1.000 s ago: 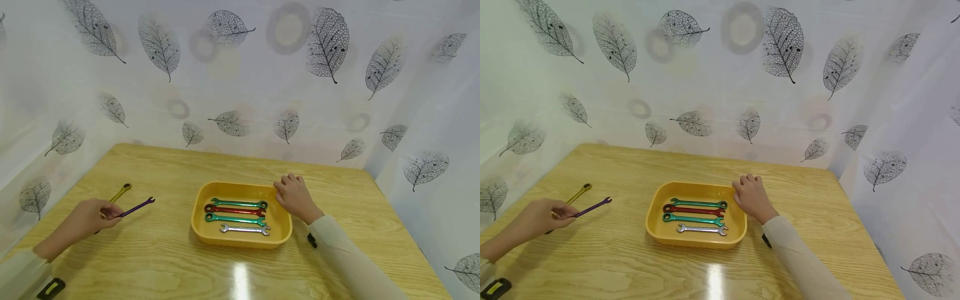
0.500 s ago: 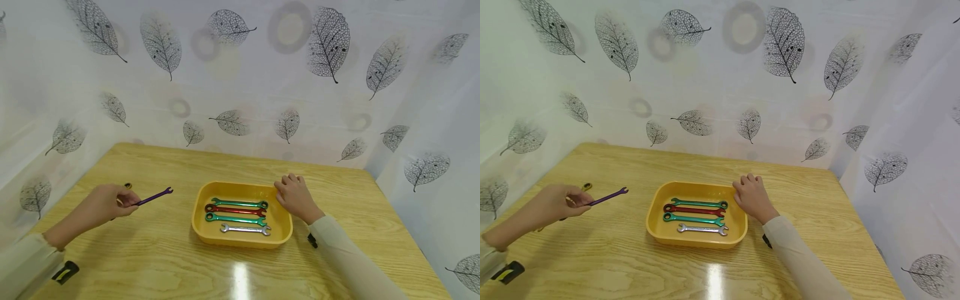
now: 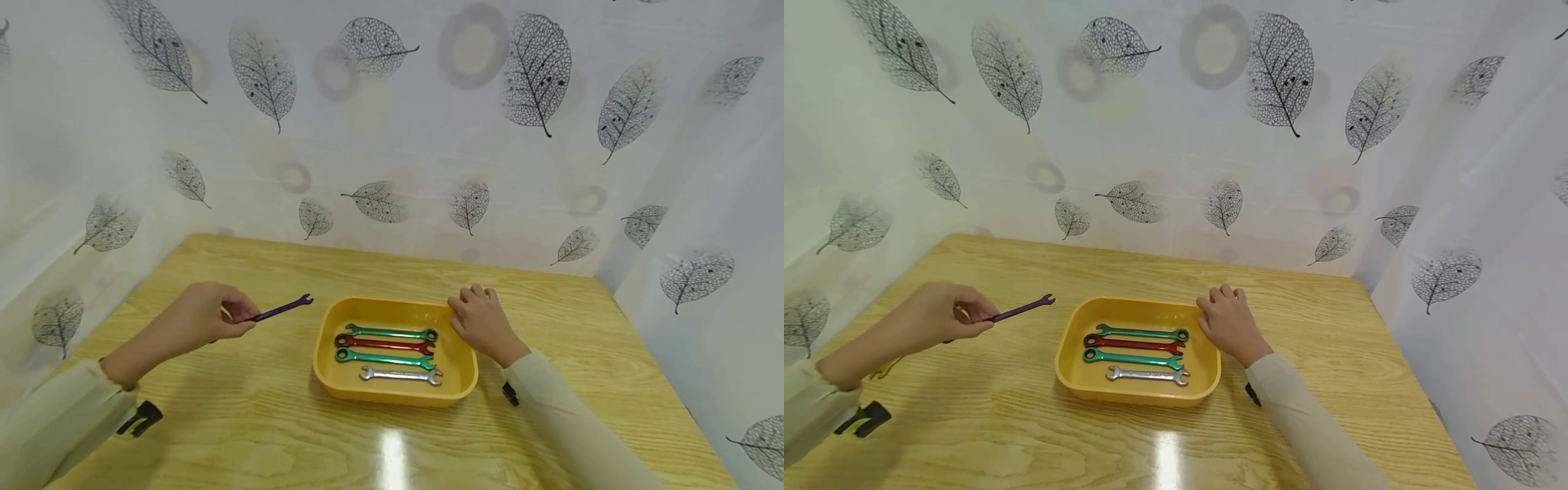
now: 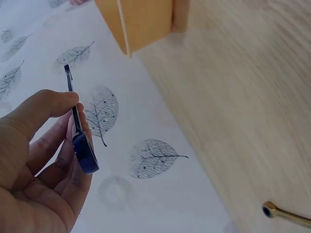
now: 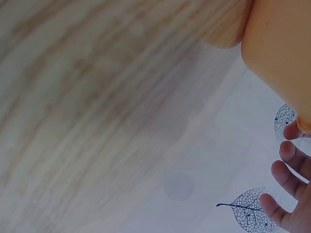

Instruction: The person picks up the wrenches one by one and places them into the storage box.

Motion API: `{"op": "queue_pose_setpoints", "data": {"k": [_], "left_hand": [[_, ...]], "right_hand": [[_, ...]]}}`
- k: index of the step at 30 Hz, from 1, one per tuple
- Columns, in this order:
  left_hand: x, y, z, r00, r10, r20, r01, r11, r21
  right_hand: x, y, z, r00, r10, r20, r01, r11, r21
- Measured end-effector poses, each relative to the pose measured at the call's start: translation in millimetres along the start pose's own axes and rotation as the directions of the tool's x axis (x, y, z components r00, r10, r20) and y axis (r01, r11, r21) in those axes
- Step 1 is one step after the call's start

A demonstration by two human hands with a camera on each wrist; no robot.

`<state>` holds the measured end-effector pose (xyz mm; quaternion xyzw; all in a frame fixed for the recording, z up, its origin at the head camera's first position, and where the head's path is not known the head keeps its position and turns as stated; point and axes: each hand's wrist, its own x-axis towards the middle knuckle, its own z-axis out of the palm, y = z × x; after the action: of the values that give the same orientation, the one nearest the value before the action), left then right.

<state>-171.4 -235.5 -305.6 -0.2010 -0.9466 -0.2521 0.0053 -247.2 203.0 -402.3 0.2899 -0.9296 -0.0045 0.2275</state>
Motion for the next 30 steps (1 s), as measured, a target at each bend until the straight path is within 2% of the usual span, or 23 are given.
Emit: {"op": "queue_pose_setpoints", "data": {"k": [13,26,30], "left_hand": [[19.7,19.9,1.4,0.999,0.014,0.042,-0.012,0.999,-0.046],[38.4,34.4,12.2,0.996,0.064,0.058,-0.06,0.996,-0.065],[43.8,40.2,16.4,0.993,0.103,0.062,-0.098,0.992,-0.08]], "right_hand": [[-0.2,-0.3,-0.5,1.0,-0.003,-0.001,0.003,1.0,0.006],[0.5,0.4,-0.9,1.0,-0.004,0.001,0.004,1.0,0.019],[0.4,-0.7,-2.3,1.0,0.0,0.004,-0.001,1.0,0.026]]}}
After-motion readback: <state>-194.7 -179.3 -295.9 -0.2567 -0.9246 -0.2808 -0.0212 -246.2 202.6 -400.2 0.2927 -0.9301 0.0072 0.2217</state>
